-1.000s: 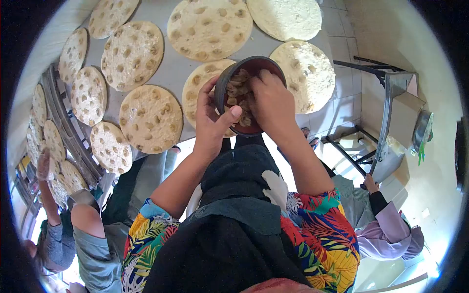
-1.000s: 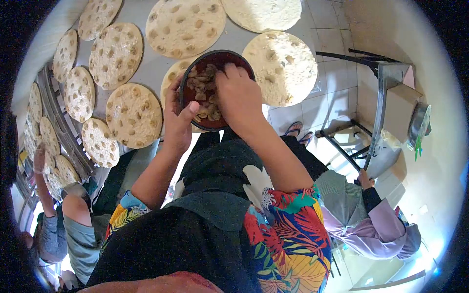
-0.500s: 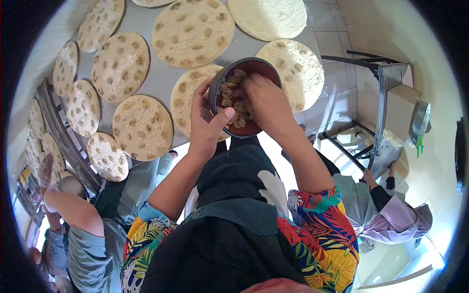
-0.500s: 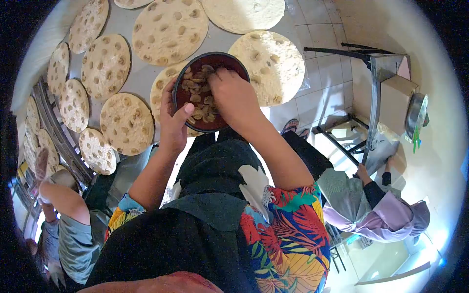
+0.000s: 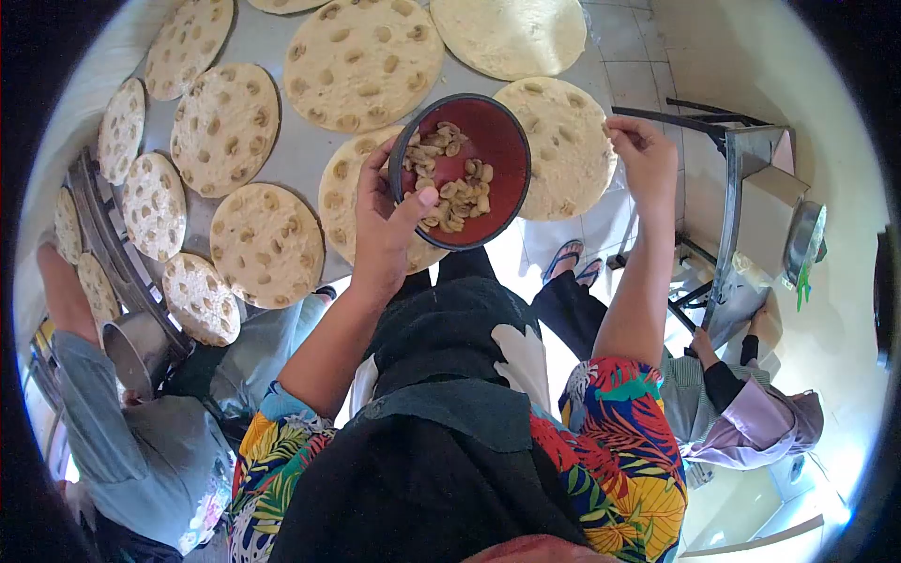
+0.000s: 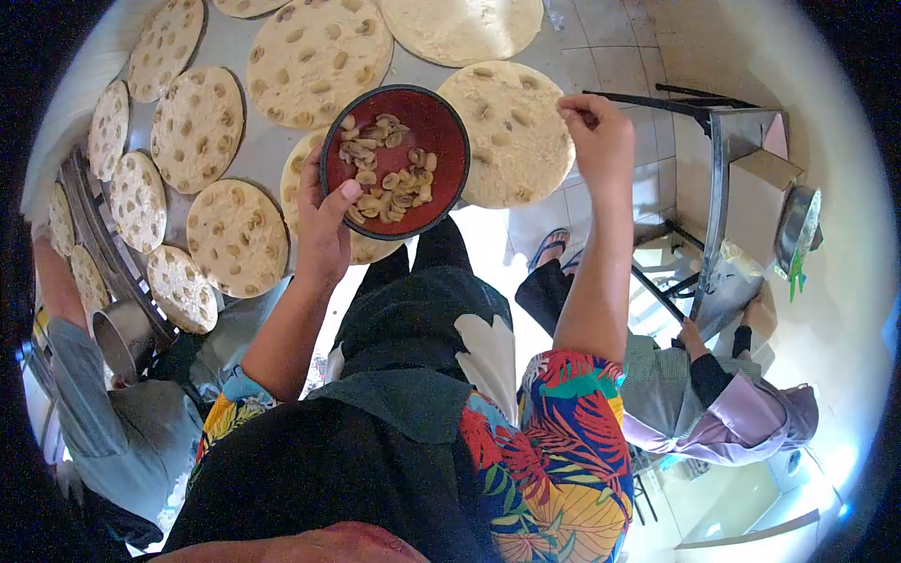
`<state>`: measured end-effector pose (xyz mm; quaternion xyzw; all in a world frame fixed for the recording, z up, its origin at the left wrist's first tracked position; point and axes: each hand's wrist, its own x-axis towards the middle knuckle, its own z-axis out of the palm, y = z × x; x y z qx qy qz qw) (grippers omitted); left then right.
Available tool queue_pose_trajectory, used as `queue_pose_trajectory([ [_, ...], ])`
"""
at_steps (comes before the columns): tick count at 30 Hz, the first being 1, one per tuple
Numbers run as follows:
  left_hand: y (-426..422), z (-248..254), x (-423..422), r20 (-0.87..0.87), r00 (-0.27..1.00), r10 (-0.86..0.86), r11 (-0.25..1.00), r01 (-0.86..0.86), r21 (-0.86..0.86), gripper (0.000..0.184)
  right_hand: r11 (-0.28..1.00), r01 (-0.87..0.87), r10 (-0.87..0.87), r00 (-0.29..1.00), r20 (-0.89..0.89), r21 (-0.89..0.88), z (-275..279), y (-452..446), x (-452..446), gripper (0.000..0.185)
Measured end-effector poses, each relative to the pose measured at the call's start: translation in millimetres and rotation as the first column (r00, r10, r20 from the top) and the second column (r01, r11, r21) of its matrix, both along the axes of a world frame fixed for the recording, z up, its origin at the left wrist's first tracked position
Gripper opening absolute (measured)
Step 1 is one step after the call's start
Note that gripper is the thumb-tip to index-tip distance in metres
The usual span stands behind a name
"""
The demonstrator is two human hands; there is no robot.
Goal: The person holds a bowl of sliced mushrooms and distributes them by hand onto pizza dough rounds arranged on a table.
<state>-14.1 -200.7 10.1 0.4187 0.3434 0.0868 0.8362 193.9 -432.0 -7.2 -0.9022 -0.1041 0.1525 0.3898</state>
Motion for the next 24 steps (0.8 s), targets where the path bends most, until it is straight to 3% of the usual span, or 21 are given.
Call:
queue_pose_trajectory([
  [1, 0, -1, 0, 0.006, 1.000, -0.001, 1.000, 0.001, 0.006, 0.070, 1.000, -0.002, 0.002, 1.000, -0.004, 0.001, -3, -2, 4, 0.014],
  [3, 0, -3, 0, 0.016, 1.000, -0.001, 1.000, 0.001, 0.018, 0.070, 0.983, -0.049, 0.050, 0.999, -0.003, -0.175, -8, -5, 11, 0.015],
  [6, -1, -2, 0, 0.021, 1.000, -0.004, 1.000, 0.004, 0.024, 0.069, 0.981, -0.035, 0.054, 0.994, 0.092, -0.188, -17, -7, 15, 0.016],
  [13, -3, -4, -1, 0.016, 1.000, -0.015, 1.000, 0.015, 0.013, 0.070, 0.970, -0.071, 0.100, 0.988, 0.116, -0.233, -10, -3, 2, 0.021],
  [24, -6, -4, -3, 0.003, 1.000, -0.003, 1.000, 0.003, 0.029, 0.073, 0.839, -0.124, 0.290, 0.926, 0.241, -0.531, -9, 9, -5, 0.018],
])
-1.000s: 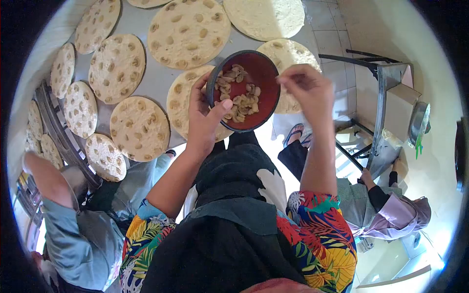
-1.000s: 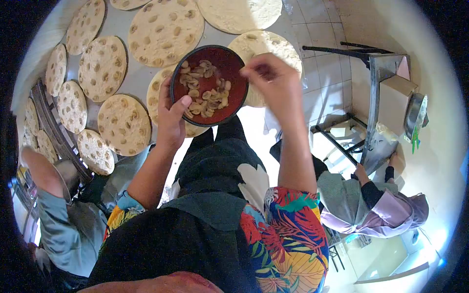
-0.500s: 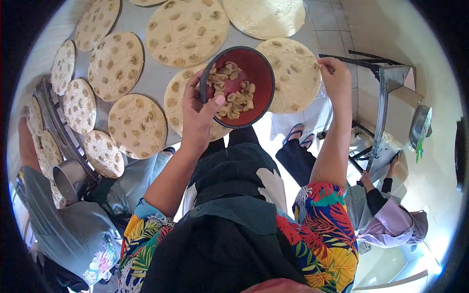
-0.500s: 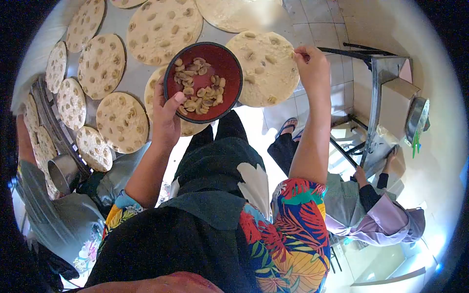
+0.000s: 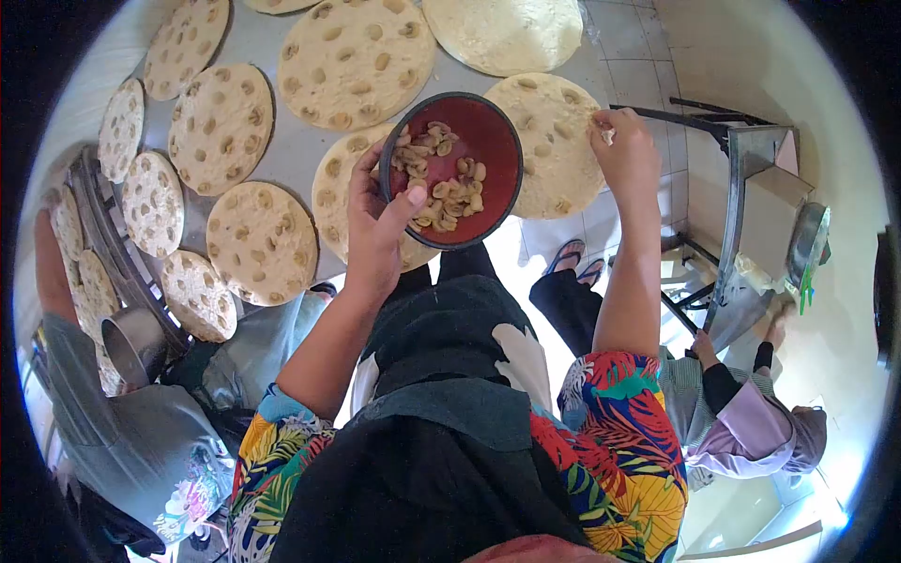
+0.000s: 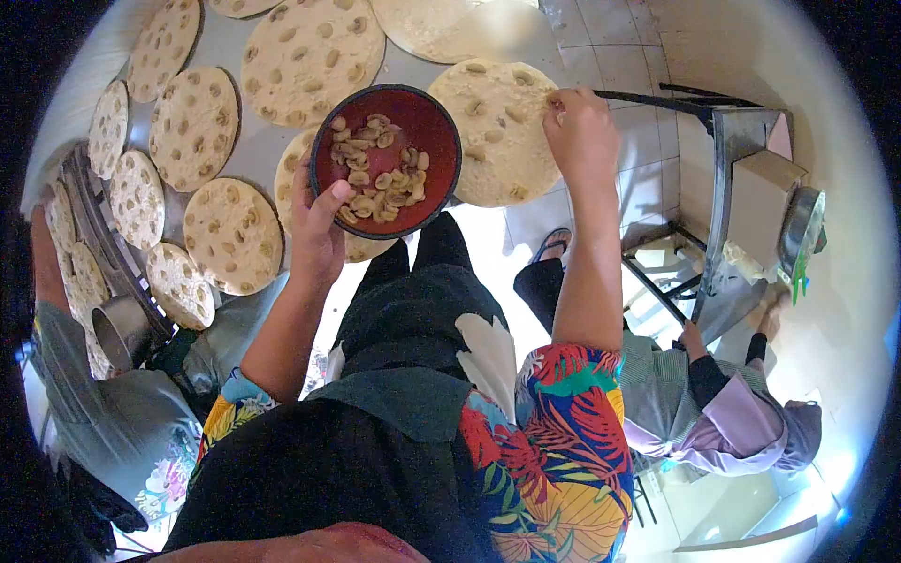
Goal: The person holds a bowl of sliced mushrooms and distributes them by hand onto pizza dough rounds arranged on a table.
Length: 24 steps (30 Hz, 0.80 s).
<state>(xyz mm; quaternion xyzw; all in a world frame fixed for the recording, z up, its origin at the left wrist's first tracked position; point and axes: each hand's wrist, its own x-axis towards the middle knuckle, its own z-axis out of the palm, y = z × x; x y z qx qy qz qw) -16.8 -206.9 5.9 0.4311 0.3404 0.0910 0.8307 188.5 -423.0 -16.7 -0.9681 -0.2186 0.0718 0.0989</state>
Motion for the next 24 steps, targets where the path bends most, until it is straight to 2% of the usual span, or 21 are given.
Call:
queue_pose_trajectory([
  [3, 0, -1, 1, 0.004, 1.000, 0.013, 1.000, -0.013, -0.005, 0.073, 1.000, 0.000, 0.000, 0.998, 0.059, 0.014, -1, 1, -1, 0.015],
  [7, 0, 1, 2, 0.010, 1.000, 0.018, 1.000, -0.018, -0.024, 0.073, 0.996, 0.028, -0.032, 0.999, 0.044, 0.080, -1, -6, 6, 0.015],
  [9, 0, 2, 1, 0.001, 1.000, 0.019, 1.000, -0.019, -0.020, 0.073, 0.974, 0.101, -0.071, 0.986, -0.150, 0.203, 6, -10, 7, 0.015],
  [13, -1, 1, 2, 0.006, 1.000, 0.023, 0.998, -0.023, -0.053, 0.071, 0.956, 0.191, -0.133, 0.958, -0.252, 0.221, 7, -14, 3, 0.015],
  [15, -2, 2, 4, 0.013, 0.999, 0.031, 0.998, -0.030, -0.053, 0.071, 0.981, 0.191, -0.184, 0.965, -0.187, 0.023, 8, -11, 0, 0.014],
  [16, -2, 3, 4, 0.018, 0.999, 0.036, 0.998, -0.035, -0.054, 0.070, 0.981, 0.191, -0.183, 0.965, -0.190, 0.024, 8, -10, -2, 0.014],
  [18, -1, 4, 3, 0.009, 0.999, 0.035, 0.996, -0.034, -0.086, 0.070, 0.996, 0.056, -0.047, 0.990, 0.131, -0.068, 9, -8, -8, 0.013],
  [19, -1, 6, 3, 0.003, 0.999, 0.033, 0.993, -0.032, -0.117, 0.069, 0.996, 0.057, -0.048, 0.990, 0.131, -0.064, 13, -6, -10, 0.013],
  [21, 0, 10, 1, 0.026, 0.999, 0.026, 0.992, -0.022, -0.127, 0.069, 0.994, 0.041, -0.059, 0.983, 0.173, 0.101, 30, 2, -17, 0.011],
  [22, 1, 13, 0, 0.048, 0.999, 0.020, 0.990, -0.013, -0.141, 0.069, 0.993, 0.040, -0.060, 0.983, 0.175, 0.113, 44, 10, -22, 0.011],
  [24, -1, 25, -2, 0.048, 0.999, 0.019, 0.994, -0.014, -0.104, 0.068, 0.903, 0.055, -0.082, 0.996, 0.045, 0.427, 75, 30, -42, 0.010],
])
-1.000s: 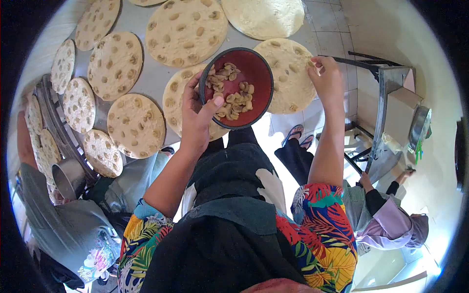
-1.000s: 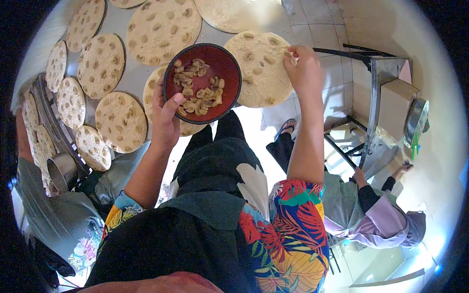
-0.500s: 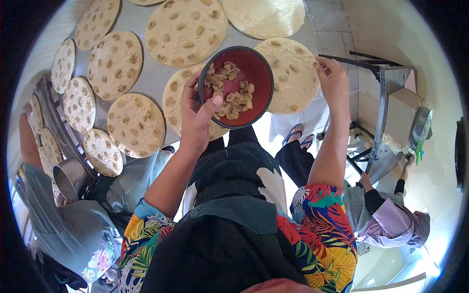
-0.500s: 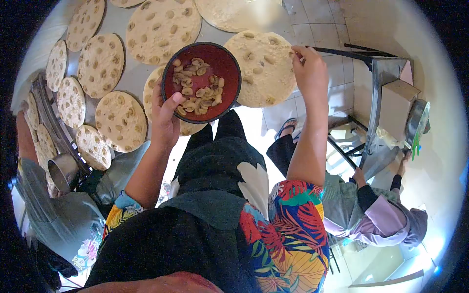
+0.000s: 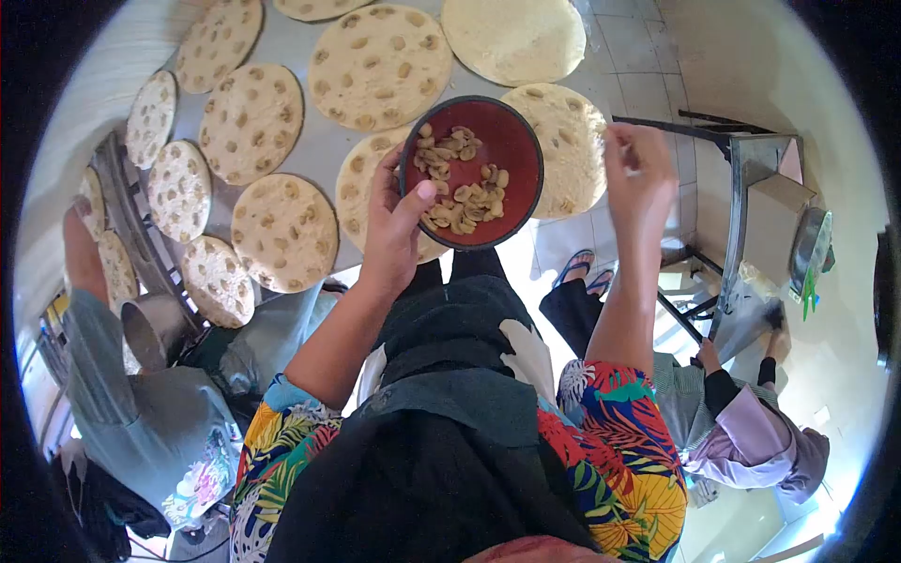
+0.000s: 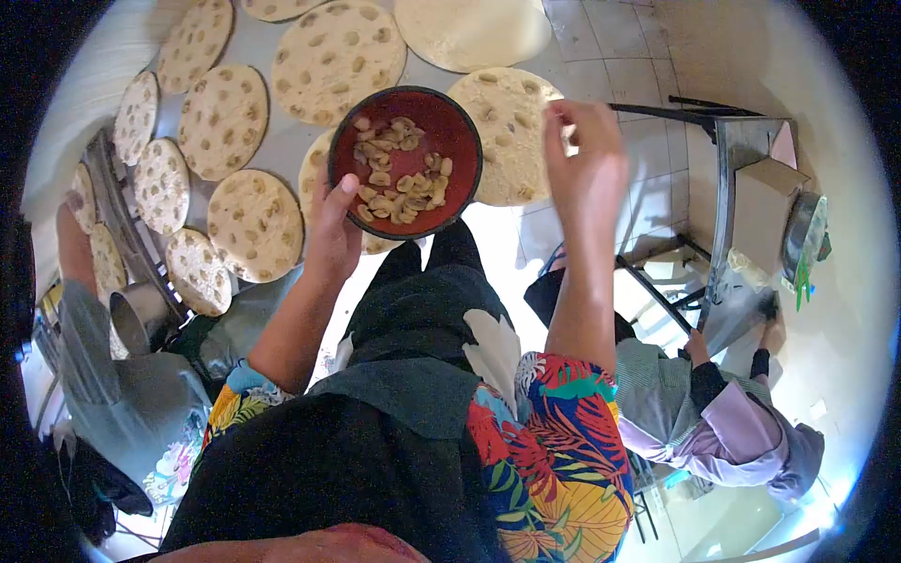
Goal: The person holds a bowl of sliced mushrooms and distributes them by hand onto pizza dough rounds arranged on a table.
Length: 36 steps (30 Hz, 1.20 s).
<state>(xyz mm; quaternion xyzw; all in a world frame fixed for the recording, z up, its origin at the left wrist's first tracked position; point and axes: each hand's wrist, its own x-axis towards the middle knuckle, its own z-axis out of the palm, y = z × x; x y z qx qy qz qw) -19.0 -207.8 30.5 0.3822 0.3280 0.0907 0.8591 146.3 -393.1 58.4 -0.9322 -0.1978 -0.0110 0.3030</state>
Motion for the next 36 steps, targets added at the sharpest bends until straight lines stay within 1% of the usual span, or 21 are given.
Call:
queue_pose_trajectory([
  [2, -2, 10, -5, 0.011, 1.000, -0.007, 0.999, 0.007, 0.044, 0.065, 0.972, -0.123, 0.147, 0.983, -0.111, 0.200, 21, 20, -28, 0.011],
  [3, -3, 17, -8, 0.023, 1.000, -0.012, 0.998, 0.011, 0.057, 0.065, 0.954, -0.240, 0.259, 0.962, -0.091, 0.178, 19, 27, -41, 0.012],
  [4, -3, 25, -11, 0.019, 0.999, -0.037, 0.995, 0.035, 0.098, 0.065, 0.935, -0.355, 0.355, 0.935, 0.023, -0.002, 27, 36, -50, 0.013],
  [7, -8, 46, -18, 0.034, 0.998, -0.048, 0.984, 0.042, 0.172, 0.067, 0.837, -0.470, 0.483, 0.875, -0.028, -0.281, 31, 46, -71, 0.012],
  [9, -9, 58, -26, 0.029, 0.996, -0.082, 0.960, 0.071, 0.271, 0.070, 0.812, -0.504, 0.536, 0.844, 0.035, -0.294, 35, 51, -86, 0.012],
  [11, -10, 74, -37, -0.021, 0.995, -0.098, 0.950, 0.100, 0.295, 0.071, 0.782, -0.538, 0.588, 0.805, 0.086, -0.314, 34, 52, -103, 0.011],
  [13, -12, 77, -50, -0.037, 0.994, -0.104, 0.955, 0.110, 0.275, 0.070, 0.767, -0.561, 0.588, 0.809, -0.009, -0.313, 34, 52, -114, 0.009],
  [14, -13, 76, -57, -0.034, 0.994, -0.100, 0.946, 0.106, 0.305, 0.069, 0.765, -0.562, 0.593, 0.805, 0.003, -0.315, 35, 51, -120, 0.009],
  [17, -14, 78, -80, -0.049, 0.996, -0.070, 0.969, 0.079, 0.234, 0.070, 0.811, -0.543, 0.542, 0.838, -0.071, -0.217, 47, 46, -137, 0.009],
  [18, -17, 82, -93, -0.046, 0.998, -0.036, 0.972, 0.046, 0.229, 0.070, 0.845, -0.535, 0.519, 0.825, -0.221, -0.011, 58, 43, -140, 0.010],
  [20, -17, 85, -97, -0.069, 0.997, -0.026, 0.974, 0.041, 0.222, 0.071, 0.866, -0.376, 0.495, 0.733, -0.466, 0.329, 66, 36, -137, 0.017],
  [21, -17, 87, -99, -0.058, 0.998, -0.013, 0.975, 0.026, 0.221, 0.071, 0.861, -0.391, 0.505, 0.731, -0.459, 0.324, 67, 33, -136, 0.017],
  [23, -19, 95, -99, -0.061, 0.998, -0.007, 0.977, 0.020, 0.212, 0.072, 0.814, -0.250, 0.559, 0.585, -0.588, 0.525, 71, 26, -128, 0.017],
  [25, -22, 99, -99, -0.057, 0.998, 0.015, 0.975, -0.002, 0.224, 0.071, 0.822, -0.233, 0.549, 0.568, -0.613, 0.520, 78, 17, -121, 0.017],
  [27, -26, 104, -97, -0.024, 0.998, 0.060, 0.979, -0.054, 0.197, 0.071, 0.755, -0.086, 0.597, 0.499, -0.628, 0.650, 78, 6, -106, 0.019],
  [30, -27, 99, -104, -0.041, 0.993, 0.108, 0.980, -0.099, 0.173, 0.068, 0.826, -0.042, 0.455, 0.638, -0.621, 0.562, 73, -17, -78, 0.017],
  [31, -27, 92, -108, -0.083, 0.988, 0.129, 0.979, -0.114, 0.169, 0.067, 0.852, 0.003, 0.388, 0.666, -0.637, 0.523, 68, -26, -68, 0.017],
  [32, -25, 81, -111, -0.051, 0.991, 0.123, 0.983, -0.115, 0.146, 0.063, 0.856, -0.001, 0.389, 0.660, -0.643, 0.517, 64, -34, -62, 0.017],
  [34, -23, 75, -113, -0.061, 0.983, 0.170, 0.979, -0.161, 0.128, 0.062, 0.846, 0.106, 0.305, 0.708, -0.637, 0.523, 56, -45, -47, 0.019],
  [35, -24, 70, -121, -0.059, 0.979, 0.195, 0.976, -0.188, 0.112, 0.061, 0.849, 0.097, 0.305, 0.713, -0.632, 0.519, 49, -50, -46, 0.019],
  [36, -27, 76, -120, -0.109, 0.970, 0.219, 0.973, -0.208, 0.098, 0.059, 0.869, 0.046, 0.283, 0.770, -0.572, 0.492, 33, -57, -36, 0.020],
])
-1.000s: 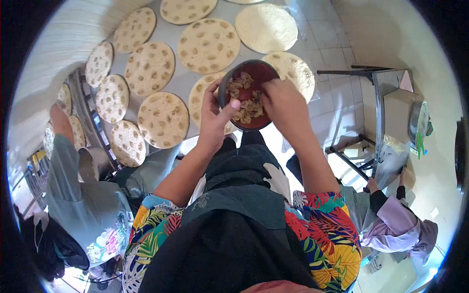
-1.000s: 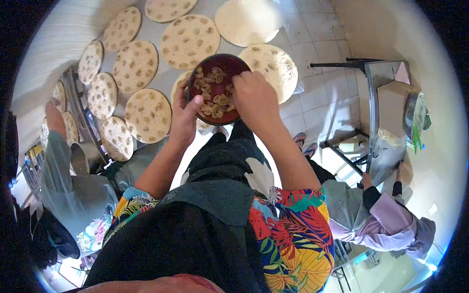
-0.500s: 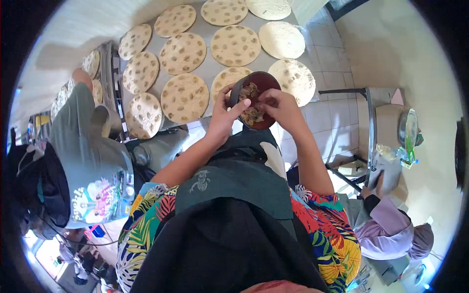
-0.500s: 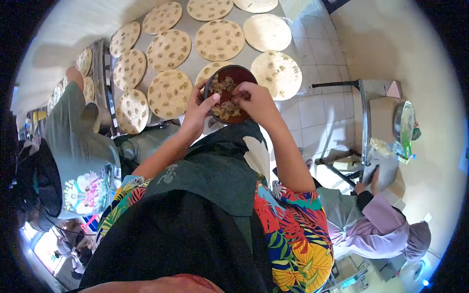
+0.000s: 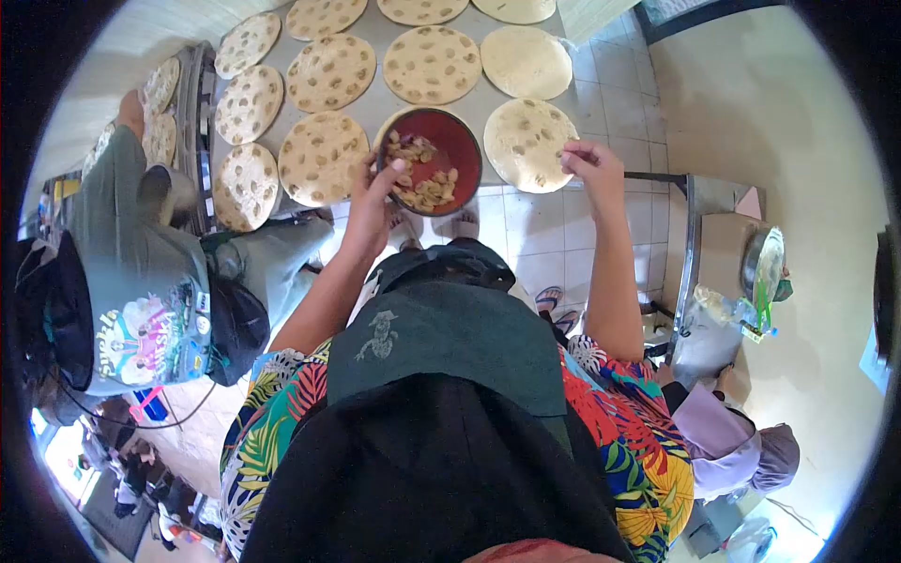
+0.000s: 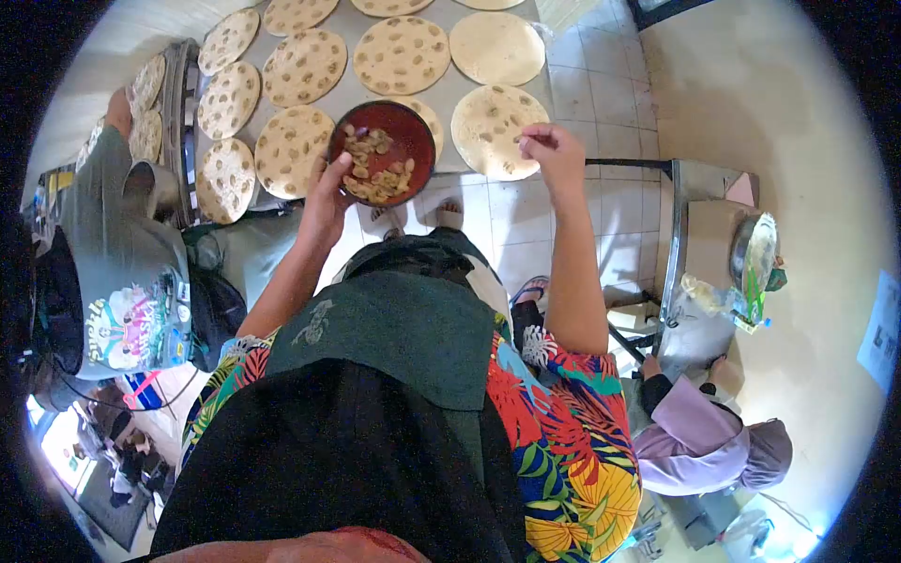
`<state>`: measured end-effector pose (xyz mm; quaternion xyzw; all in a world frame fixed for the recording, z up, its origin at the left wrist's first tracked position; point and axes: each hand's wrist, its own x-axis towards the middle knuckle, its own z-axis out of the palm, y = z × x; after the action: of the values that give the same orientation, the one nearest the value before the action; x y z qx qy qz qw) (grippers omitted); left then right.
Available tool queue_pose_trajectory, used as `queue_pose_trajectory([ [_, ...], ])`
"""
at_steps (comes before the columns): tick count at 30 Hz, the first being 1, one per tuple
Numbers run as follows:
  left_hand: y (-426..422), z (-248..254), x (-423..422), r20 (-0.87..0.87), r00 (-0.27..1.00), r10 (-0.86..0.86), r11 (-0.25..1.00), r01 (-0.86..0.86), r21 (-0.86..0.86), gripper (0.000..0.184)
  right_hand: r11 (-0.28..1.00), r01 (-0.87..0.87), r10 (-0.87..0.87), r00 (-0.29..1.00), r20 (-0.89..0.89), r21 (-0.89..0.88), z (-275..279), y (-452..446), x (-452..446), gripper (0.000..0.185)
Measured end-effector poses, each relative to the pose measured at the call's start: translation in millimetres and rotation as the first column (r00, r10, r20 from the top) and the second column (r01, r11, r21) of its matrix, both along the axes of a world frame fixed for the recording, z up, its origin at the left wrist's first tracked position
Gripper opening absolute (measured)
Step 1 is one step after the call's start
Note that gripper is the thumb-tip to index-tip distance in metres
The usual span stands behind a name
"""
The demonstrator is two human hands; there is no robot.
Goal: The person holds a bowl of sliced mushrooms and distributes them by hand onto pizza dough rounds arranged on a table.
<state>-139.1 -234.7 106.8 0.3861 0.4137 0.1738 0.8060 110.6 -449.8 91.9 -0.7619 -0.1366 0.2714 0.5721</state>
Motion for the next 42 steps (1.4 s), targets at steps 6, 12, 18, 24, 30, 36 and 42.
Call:
queue_pose_trajectory([
  [6, -14, -8, -10, 0.069, 0.996, 0.048, 0.998, -0.051, 0.033, 0.057, 0.959, -0.027, 0.141, 0.908, 0.394, -0.281, -83, -8, 33, 0.020],
  [12, -39, -7, -11, 0.015, 0.993, 0.116, 0.992, -0.117, 0.041, 0.062, 0.794, -0.009, 0.503, 0.570, 0.650, -0.607, -97, 12, 27, 0.008],
  [18, -47, -6, -16, 0.018, 0.986, 0.163, 0.986, -0.164, 0.031, 0.061, 0.712, -0.073, 0.618, 0.538, 0.573, -0.698, -104, 19, 12, 0.013],
  [24, -45, -10, -17, 0.193, 0.971, 0.145, 0.989, -0.147, -0.005, 0.055, 0.892, -0.251, 0.434, 0.705, 0.561, -0.375, 16, 49, -33, 0.015],
  [30, -40, -4, -8, 0.176, 0.982, 0.075, 0.995, -0.084, 0.048, 0.062, 0.690, -0.521, 0.703, 0.319, 0.635, -0.503, 70, 85, -89, 0.012],
  [36, -29, -16, -6, 0.126, 0.991, 0.047, 0.991, -0.062, 0.122, 0.067, 0.533, -0.337, 0.817, -0.033, 0.576, -0.776, 9, 109, -105, 0.009],
  [42, -31, -42, -25, 0.051, 0.999, -0.008, 0.989, 0.000, 0.146, 0.069, 0.618, -0.327, 0.745, -0.045, 0.665, -0.715, -31, 107, -124, 0.014],
])
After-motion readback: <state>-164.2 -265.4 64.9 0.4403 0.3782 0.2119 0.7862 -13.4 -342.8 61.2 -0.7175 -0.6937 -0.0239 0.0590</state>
